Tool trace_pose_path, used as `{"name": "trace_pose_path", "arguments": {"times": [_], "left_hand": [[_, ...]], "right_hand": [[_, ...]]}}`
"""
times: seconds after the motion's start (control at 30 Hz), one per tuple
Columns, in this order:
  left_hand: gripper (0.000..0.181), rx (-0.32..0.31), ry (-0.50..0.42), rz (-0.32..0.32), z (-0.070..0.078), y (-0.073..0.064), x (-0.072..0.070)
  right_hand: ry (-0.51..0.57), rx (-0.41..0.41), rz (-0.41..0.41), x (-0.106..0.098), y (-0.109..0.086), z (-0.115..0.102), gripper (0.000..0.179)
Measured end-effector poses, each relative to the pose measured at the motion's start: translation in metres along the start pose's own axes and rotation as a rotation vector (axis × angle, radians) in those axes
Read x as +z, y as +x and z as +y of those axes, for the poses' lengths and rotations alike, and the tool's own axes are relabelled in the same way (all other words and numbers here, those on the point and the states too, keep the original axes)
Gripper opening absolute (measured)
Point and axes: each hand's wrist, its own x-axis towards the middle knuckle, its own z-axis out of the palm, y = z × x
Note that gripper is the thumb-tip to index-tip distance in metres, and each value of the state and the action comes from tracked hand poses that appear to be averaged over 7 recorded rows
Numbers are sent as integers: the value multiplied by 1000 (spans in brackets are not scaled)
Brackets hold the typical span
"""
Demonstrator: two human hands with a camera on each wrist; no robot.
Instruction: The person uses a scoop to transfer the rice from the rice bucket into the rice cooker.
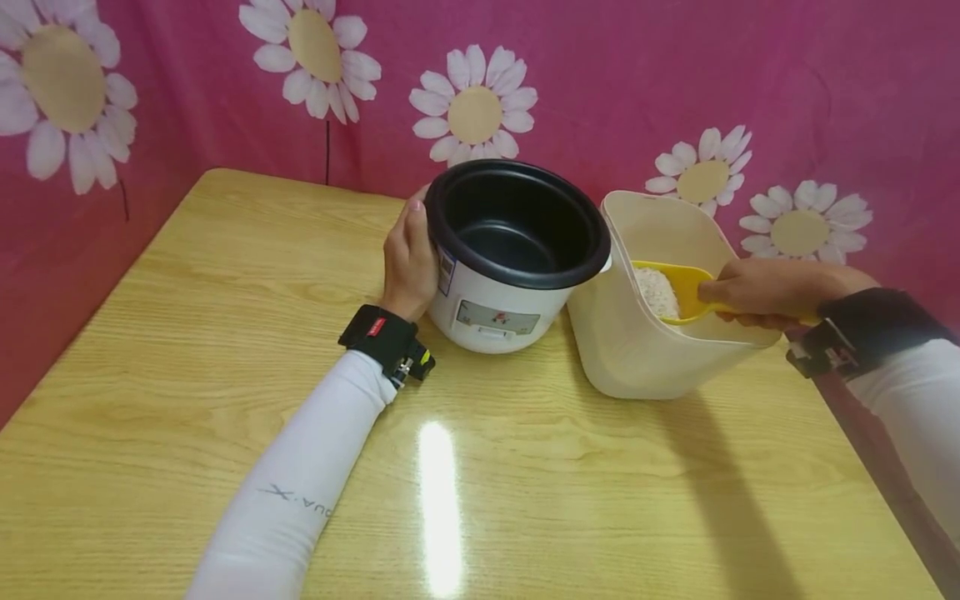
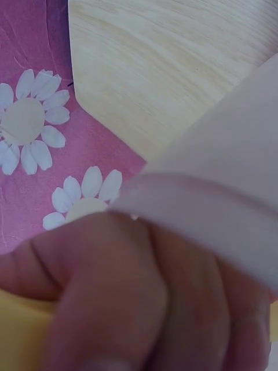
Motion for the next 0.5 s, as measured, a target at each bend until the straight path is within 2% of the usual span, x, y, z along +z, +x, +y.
{"name": "trace_pose_path", "arguments": {"times": [0.5], "left_hand": [[50,2,-5,-6,-1,0,0]], "right_hand": [[60,16,60,1,-11,9,49]]}}
